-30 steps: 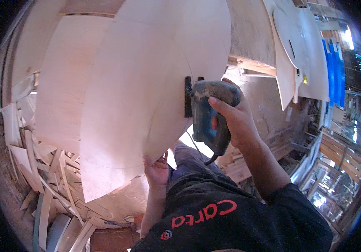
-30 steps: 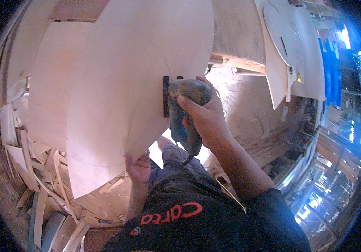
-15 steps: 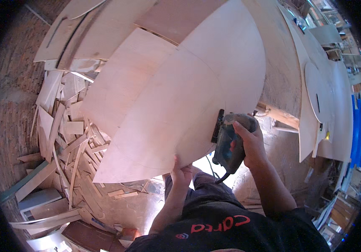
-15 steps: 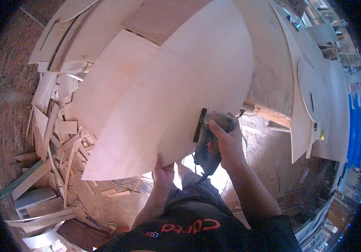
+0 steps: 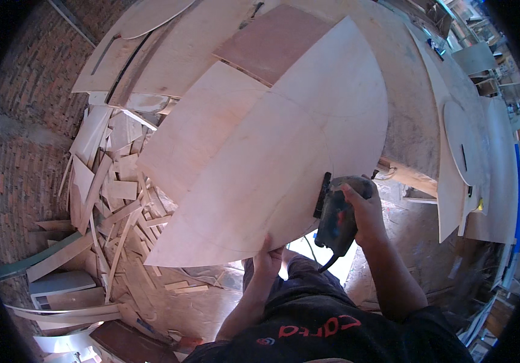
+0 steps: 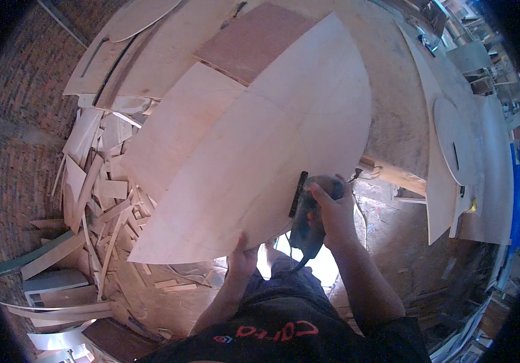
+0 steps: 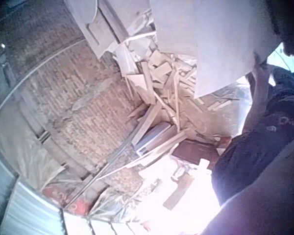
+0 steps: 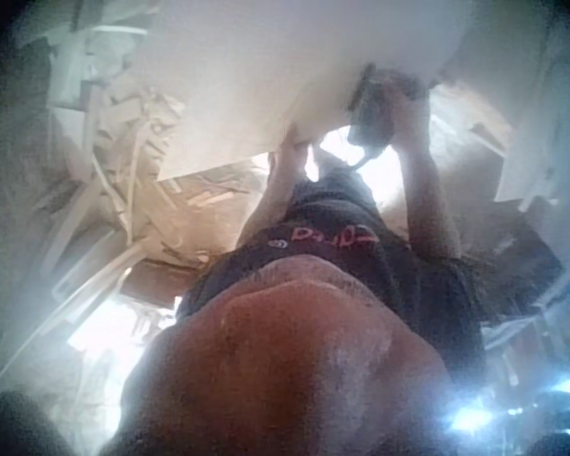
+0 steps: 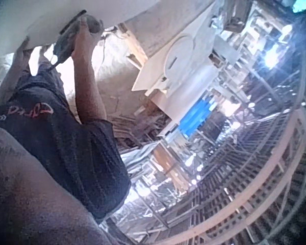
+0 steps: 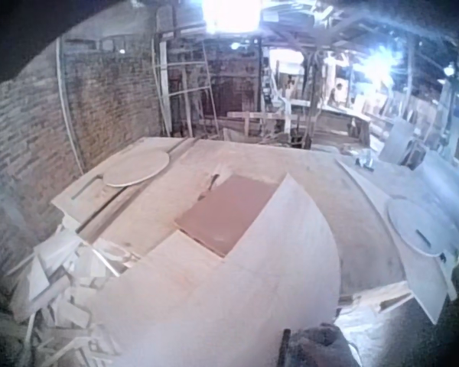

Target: The person uses a jigsaw to cut a circular shape out of a large sheet of plywood, then removes the cut piece and sets it aside. They then pick up another sheet and begin cutting a curved edge.

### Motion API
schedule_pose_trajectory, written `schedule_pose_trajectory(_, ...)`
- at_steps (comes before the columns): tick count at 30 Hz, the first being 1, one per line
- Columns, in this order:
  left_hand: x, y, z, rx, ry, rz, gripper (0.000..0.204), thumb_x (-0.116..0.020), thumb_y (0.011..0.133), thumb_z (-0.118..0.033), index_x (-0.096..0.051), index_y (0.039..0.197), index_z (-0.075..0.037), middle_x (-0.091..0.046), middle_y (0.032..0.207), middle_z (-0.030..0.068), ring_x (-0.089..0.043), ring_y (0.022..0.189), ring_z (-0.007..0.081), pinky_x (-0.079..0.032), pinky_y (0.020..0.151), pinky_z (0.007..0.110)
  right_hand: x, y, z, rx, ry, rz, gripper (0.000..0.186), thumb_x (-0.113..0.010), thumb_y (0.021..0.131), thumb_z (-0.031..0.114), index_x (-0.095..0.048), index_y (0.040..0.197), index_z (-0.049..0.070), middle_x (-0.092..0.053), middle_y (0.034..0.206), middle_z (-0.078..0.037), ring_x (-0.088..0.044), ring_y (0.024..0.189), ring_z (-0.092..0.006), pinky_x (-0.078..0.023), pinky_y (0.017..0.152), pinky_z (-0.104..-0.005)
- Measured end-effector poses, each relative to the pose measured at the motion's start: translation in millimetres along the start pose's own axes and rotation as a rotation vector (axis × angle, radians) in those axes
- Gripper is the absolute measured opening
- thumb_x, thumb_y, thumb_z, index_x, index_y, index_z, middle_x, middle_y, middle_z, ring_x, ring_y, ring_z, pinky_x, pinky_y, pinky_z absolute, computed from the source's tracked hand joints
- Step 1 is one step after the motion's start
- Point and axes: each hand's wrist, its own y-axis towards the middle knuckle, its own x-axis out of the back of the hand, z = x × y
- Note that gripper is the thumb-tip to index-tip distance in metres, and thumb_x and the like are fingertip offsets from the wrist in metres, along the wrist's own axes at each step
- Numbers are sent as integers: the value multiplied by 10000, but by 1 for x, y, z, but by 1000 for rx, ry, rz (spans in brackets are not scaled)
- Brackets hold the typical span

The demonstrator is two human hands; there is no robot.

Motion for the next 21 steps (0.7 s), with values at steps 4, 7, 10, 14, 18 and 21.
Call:
schedule_pose_trajectory(4, -6, -12, -10, -25, 25, 50, 441, -632, 923, -64, -458, 1328, -42, -547, 1309, 140, -552, 1216, 281, -491, 1027, 439, -10, -7, 5, -9, 7, -66, 724, -745, 846, 214, -324, 1418, 73, -602, 1039, -101, -622, 784, -192, -514, 516, -323)
schedule_pose_trajectory(7, 10, -27, -28, -17, 96, 76, 471, -675, 907, -150, -473, 1319, -42, -563, 1303, 130, -553, 1212, 291, -450, 1067, 453, -11, -4, -2, 7, 26, -87, 673, -746, 842, 209, -374, 1387, 77, -599, 1005, -95, -618, 746, -185, -517, 521, -321)
schedule_pose_trajectory(10, 43, -47, -55, -9, 28, 53, 612, -744, 842, -363, -507, 1310, -49, -579, 1291, 120, -537, 1234, 302, -392, 1110, 485, -10, -4, -1, -6, 7, -61, 599, -741, 848, 219, -435, 1342, 75, -588, 952, -84, -608, 681, -178, -515, 513, -318)
schedule_pose_trajectory(14, 79, -66, -113, -94, -195, 103, 836, -581, 800, -702, -497, 1366, -93, -550, 1346, 104, -518, 1246, 289, -400, 1077, 480, -18, -9, -1, 37, -1, -125, 298, -735, 849, 268, -576, 1040, 104, -554, 820, -36, -566, 559, -168, -483, 464, -314)
schedule_pose_trajectory(18, 93, -61, -185, -366, -136, -137, 900, -452, 837, -781, -435, 1427, -101, -515, 1393, 96, -448, 1307, 284, -372, 1082, 472, -21, -10, -1, 27, -28, -137, 278, -721, 861, 267, -587, 1032, 93, -575, 818, -44, -565, 561, -164, -482, 464, -303)
schedule_pose_trajectory(21, 81, -49, -221, -476, 8, -382, 847, -447, 872, -743, -445, 1405, -85, -526, 1358, 90, -466, 1267, 300, -375, 1067, 451, -16, -4, -4, 6, 20, -133, 393, -726, 858, 219, -524, 1153, 56, -569, 880, -71, -577, 603, -177, -500, 467, -306)
